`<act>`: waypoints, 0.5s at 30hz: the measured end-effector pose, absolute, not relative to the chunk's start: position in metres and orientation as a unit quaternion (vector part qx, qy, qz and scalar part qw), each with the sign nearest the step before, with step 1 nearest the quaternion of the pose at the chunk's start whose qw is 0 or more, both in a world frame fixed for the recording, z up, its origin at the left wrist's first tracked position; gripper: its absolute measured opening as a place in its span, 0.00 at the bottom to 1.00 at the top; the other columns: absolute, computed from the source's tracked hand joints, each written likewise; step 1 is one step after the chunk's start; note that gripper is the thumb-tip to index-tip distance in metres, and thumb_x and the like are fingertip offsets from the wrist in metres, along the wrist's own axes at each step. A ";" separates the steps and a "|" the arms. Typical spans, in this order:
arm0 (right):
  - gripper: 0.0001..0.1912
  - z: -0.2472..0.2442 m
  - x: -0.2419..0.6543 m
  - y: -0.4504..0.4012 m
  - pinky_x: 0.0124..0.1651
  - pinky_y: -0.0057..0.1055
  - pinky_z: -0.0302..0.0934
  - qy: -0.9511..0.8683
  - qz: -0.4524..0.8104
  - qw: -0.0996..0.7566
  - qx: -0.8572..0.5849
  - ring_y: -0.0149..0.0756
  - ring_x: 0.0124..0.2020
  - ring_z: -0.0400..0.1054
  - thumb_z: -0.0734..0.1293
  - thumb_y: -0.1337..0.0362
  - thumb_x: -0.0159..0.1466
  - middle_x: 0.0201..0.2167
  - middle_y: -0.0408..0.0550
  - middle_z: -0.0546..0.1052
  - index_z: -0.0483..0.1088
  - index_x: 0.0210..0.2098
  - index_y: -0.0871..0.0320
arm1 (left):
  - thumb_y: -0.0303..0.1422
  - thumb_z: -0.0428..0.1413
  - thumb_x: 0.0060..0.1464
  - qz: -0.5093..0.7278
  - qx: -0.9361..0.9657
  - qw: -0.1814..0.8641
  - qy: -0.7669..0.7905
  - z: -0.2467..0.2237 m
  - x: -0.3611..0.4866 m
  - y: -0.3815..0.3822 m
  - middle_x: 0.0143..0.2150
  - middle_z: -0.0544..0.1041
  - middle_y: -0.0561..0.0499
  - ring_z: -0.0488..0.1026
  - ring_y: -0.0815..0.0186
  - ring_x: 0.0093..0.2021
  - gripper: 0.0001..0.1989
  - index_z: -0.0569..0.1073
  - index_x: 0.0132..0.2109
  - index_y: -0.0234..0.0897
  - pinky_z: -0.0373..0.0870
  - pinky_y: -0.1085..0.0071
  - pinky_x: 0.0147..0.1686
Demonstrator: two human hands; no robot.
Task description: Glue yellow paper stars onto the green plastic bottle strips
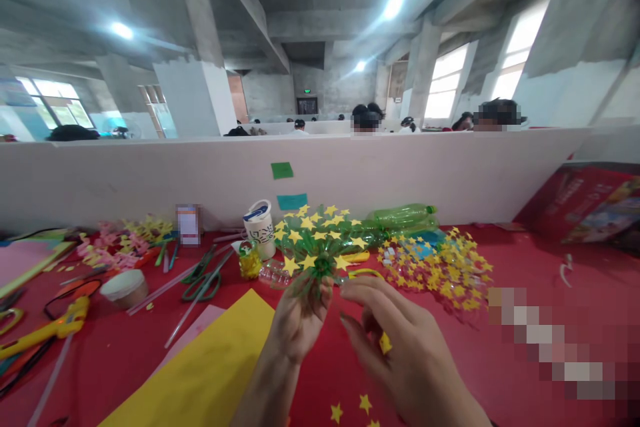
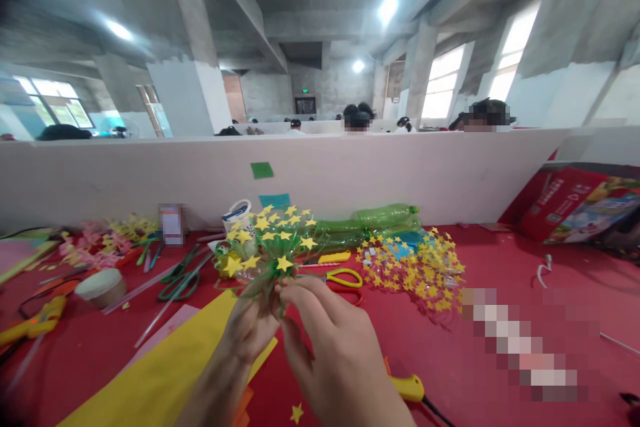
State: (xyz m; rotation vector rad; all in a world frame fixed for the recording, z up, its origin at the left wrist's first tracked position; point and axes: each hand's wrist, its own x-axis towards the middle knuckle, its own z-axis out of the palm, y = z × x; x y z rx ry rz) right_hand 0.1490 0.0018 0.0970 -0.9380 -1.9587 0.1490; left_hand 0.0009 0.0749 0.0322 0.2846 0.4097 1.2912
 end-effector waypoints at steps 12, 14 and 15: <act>0.09 0.097 0.147 0.006 0.35 0.25 0.65 -0.785 -0.023 0.513 -0.348 0.32 0.34 0.70 0.59 0.73 0.62 0.32 0.48 0.74 0.70 0.35 0.58 | 0.20 0.45 0.54 0.589 0.085 0.782 0.188 0.025 0.006 0.074 0.25 0.76 0.45 0.74 0.69 0.26 0.14 0.72 0.25 0.30 0.72 0.75 0.30; 0.09 0.097 0.148 0.005 0.35 0.25 0.66 -0.773 -0.043 0.527 -0.352 0.33 0.33 0.70 0.60 0.74 0.61 0.31 0.48 0.74 0.70 0.35 0.58 | 0.20 0.46 0.53 0.589 0.089 0.777 0.205 0.023 0.008 0.072 0.24 0.76 0.46 0.74 0.68 0.25 0.13 0.72 0.26 0.30 0.73 0.74 0.30; 0.08 0.097 0.149 0.005 0.35 0.26 0.66 -0.767 -0.051 0.534 -0.353 0.33 0.32 0.70 0.60 0.74 0.61 0.30 0.48 0.74 0.70 0.35 0.58 | 0.20 0.47 0.53 0.591 0.094 0.773 0.212 0.023 0.009 0.072 0.24 0.77 0.47 0.74 0.68 0.25 0.12 0.73 0.27 0.31 0.73 0.73 0.30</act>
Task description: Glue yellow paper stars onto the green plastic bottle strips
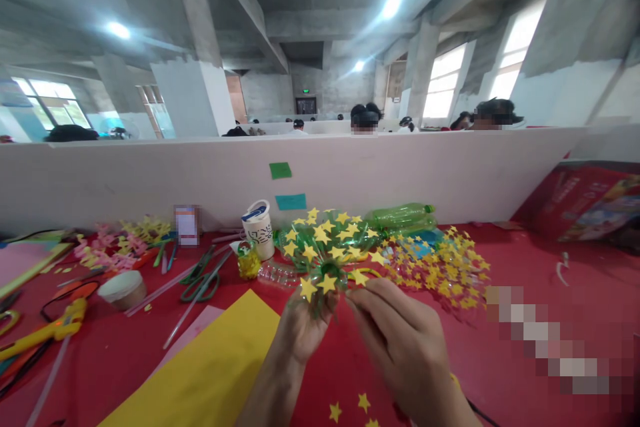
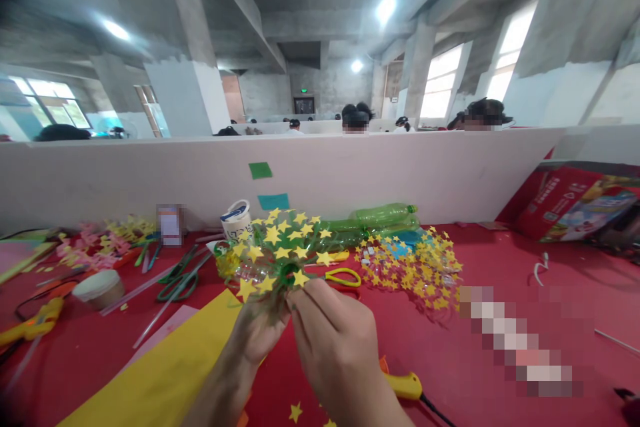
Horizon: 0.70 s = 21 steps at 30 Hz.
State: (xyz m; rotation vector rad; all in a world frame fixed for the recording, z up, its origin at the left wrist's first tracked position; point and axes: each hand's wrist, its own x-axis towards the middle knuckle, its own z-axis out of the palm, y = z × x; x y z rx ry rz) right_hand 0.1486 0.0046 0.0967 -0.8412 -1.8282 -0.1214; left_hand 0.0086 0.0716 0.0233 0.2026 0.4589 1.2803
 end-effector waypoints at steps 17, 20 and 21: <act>0.10 0.093 0.145 0.007 0.38 0.26 0.65 -0.781 0.031 0.487 -0.390 0.31 0.34 0.69 0.60 0.69 0.63 0.35 0.48 0.71 0.68 0.43 0.56 | 0.21 0.50 0.53 0.595 0.121 0.771 0.193 0.039 0.008 0.067 0.27 0.74 0.49 0.72 0.72 0.27 0.08 0.72 0.28 0.30 0.70 0.78 0.29; 0.11 0.094 0.145 0.006 0.38 0.27 0.65 -0.781 0.031 0.490 -0.386 0.32 0.34 0.69 0.60 0.70 0.62 0.35 0.48 0.71 0.69 0.43 0.57 | 0.21 0.50 0.53 0.591 0.128 0.774 0.189 0.038 0.009 0.067 0.27 0.74 0.50 0.71 0.73 0.26 0.08 0.72 0.29 0.30 0.70 0.79 0.28; 0.11 0.095 0.147 0.005 0.37 0.27 0.65 -0.780 0.029 0.496 -0.380 0.32 0.34 0.69 0.61 0.70 0.62 0.35 0.48 0.72 0.69 0.44 0.57 | 0.21 0.50 0.53 0.587 0.129 0.777 0.186 0.037 0.009 0.068 0.27 0.74 0.49 0.71 0.73 0.26 0.08 0.72 0.29 0.30 0.70 0.79 0.28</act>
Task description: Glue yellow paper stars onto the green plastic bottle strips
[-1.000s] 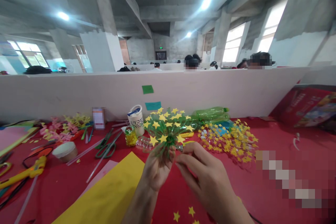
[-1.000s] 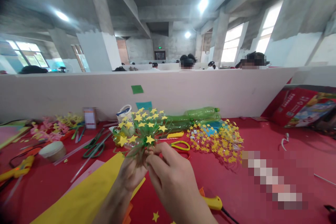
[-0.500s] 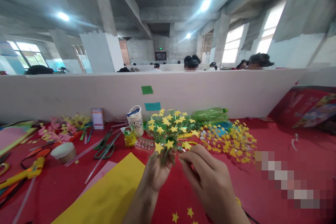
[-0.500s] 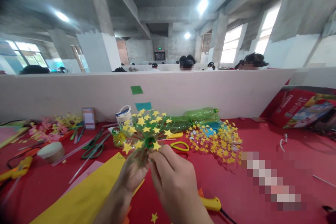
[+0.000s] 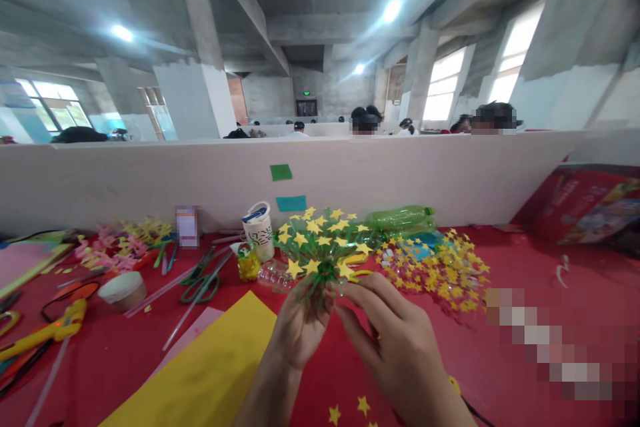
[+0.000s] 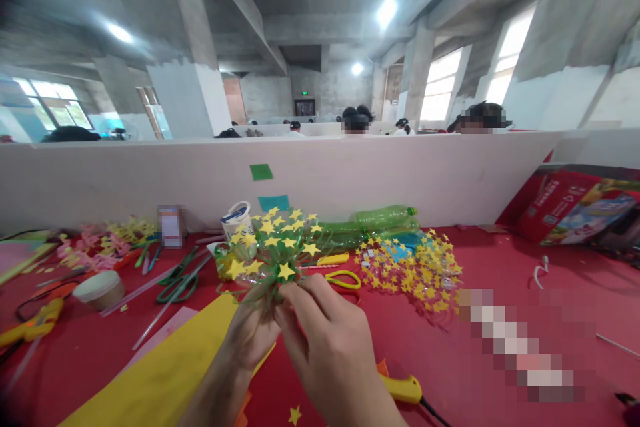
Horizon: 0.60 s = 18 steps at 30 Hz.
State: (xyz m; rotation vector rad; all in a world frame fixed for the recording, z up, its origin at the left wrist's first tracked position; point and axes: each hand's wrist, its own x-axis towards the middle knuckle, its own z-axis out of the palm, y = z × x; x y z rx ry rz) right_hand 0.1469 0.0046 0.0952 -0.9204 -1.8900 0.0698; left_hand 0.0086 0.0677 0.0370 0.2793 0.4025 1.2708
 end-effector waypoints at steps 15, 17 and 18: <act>0.09 0.105 0.156 0.005 0.40 0.29 0.66 -0.820 0.001 0.467 -0.330 0.33 0.38 0.68 0.60 0.72 0.62 0.35 0.48 0.74 0.70 0.39 0.58 | 0.24 0.47 0.57 0.569 0.121 0.798 0.159 0.036 0.004 0.068 0.30 0.74 0.46 0.72 0.71 0.30 0.10 0.73 0.35 0.30 0.71 0.77 0.32; 0.09 0.104 0.155 0.007 0.41 0.28 0.66 -0.822 0.018 0.464 -0.328 0.32 0.39 0.69 0.60 0.71 0.62 0.36 0.48 0.74 0.70 0.39 0.58 | 0.24 0.46 0.57 0.571 0.117 0.798 0.154 0.035 0.004 0.069 0.32 0.75 0.45 0.73 0.71 0.31 0.11 0.73 0.36 0.30 0.71 0.77 0.32; 0.09 0.104 0.155 0.007 0.41 0.28 0.67 -0.823 0.025 0.463 -0.328 0.32 0.39 0.69 0.60 0.71 0.62 0.36 0.47 0.75 0.70 0.39 0.58 | 0.24 0.46 0.57 0.571 0.114 0.798 0.156 0.035 0.004 0.070 0.32 0.75 0.45 0.73 0.71 0.31 0.11 0.73 0.36 0.30 0.72 0.77 0.33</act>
